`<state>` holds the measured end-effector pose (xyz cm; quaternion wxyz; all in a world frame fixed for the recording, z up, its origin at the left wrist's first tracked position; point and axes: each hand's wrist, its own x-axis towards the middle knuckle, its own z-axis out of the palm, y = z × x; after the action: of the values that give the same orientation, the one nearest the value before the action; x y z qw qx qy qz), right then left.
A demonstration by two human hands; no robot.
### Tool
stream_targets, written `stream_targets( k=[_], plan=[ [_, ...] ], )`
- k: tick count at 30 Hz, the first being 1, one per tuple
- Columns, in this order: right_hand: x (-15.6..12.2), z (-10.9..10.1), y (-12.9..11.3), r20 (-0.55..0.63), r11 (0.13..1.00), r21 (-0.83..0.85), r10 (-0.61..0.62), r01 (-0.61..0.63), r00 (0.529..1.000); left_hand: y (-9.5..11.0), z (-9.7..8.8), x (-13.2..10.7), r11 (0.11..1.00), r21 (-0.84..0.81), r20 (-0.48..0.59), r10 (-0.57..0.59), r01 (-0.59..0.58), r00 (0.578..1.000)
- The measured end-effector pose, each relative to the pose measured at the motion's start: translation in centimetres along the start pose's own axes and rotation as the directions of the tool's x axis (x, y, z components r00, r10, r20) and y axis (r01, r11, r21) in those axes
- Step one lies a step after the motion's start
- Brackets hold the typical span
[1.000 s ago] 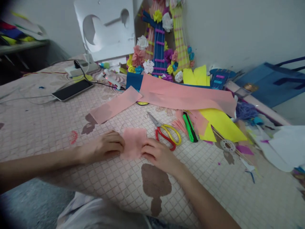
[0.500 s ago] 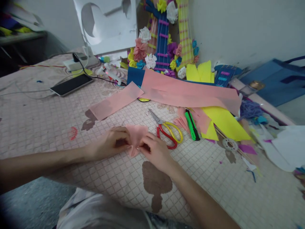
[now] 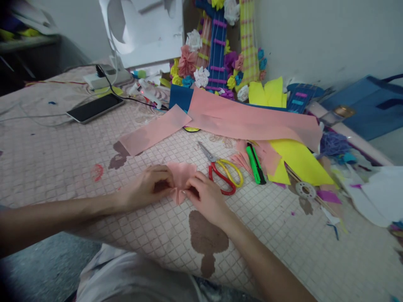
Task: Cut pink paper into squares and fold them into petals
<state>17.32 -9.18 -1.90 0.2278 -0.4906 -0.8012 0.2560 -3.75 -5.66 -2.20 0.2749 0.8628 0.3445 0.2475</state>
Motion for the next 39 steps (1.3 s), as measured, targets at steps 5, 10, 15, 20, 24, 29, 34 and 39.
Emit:
stream_targets(
  k=[5, 10, 15, 20, 24, 29, 34, 39],
  plan=[
    [0.0, 0.6, -0.3, -0.067, 1.0, -0.02, 0.023, -0.024, 0.997, -0.2, 0.3, -0.1, 1.0, 0.027, -0.006, 0.005, -0.005, 1.0],
    [0.1, 0.7, -0.8, -0.109, 0.998, -0.002, 0.068, -0.069, 0.992, -0.4, 0.3, -0.1, 0.999, 0.032, -0.005, -0.001, 0.001, 1.0],
    [0.0, 1.0, -0.8, -0.139, 0.997, -0.005, 0.079, -0.081, 0.987, -0.5, 0.4, 0.0, 0.999, 0.032, 0.001, 0.002, -0.002, 1.0],
    [-0.2, 1.2, -0.7, -0.154, 0.995, -0.063, 0.069, -0.079, 0.986, -0.4, 0.4, 0.1, 0.998, 0.067, 0.014, -0.004, 0.003, 1.0],
    [-0.2, 1.2, -0.7, -0.143, 0.995, -0.067, 0.063, -0.073, 0.988, -0.3, 0.3, 0.3, 0.998, 0.063, 0.028, -0.013, 0.012, 1.0],
    [-0.3, 1.2, -0.6, -0.133, 0.994, -0.072, 0.068, -0.078, 0.989, -0.3, 0.3, 0.4, 0.998, 0.055, 0.028, -0.015, 0.014, 0.999],
    [-0.3, 1.2, -0.6, -0.123, 0.994, -0.074, 0.075, -0.084, 0.99, -0.4, 0.5, 0.4, 0.998, 0.062, 0.027, -0.019, 0.017, 0.999],
    [-0.3, 1.2, -0.6, -0.133, 0.995, -0.081, 0.048, -0.059, 0.99, -0.6, 0.6, 0.4, 0.997, 0.07, 0.014, -0.016, 0.015, 1.0]
  ],
)
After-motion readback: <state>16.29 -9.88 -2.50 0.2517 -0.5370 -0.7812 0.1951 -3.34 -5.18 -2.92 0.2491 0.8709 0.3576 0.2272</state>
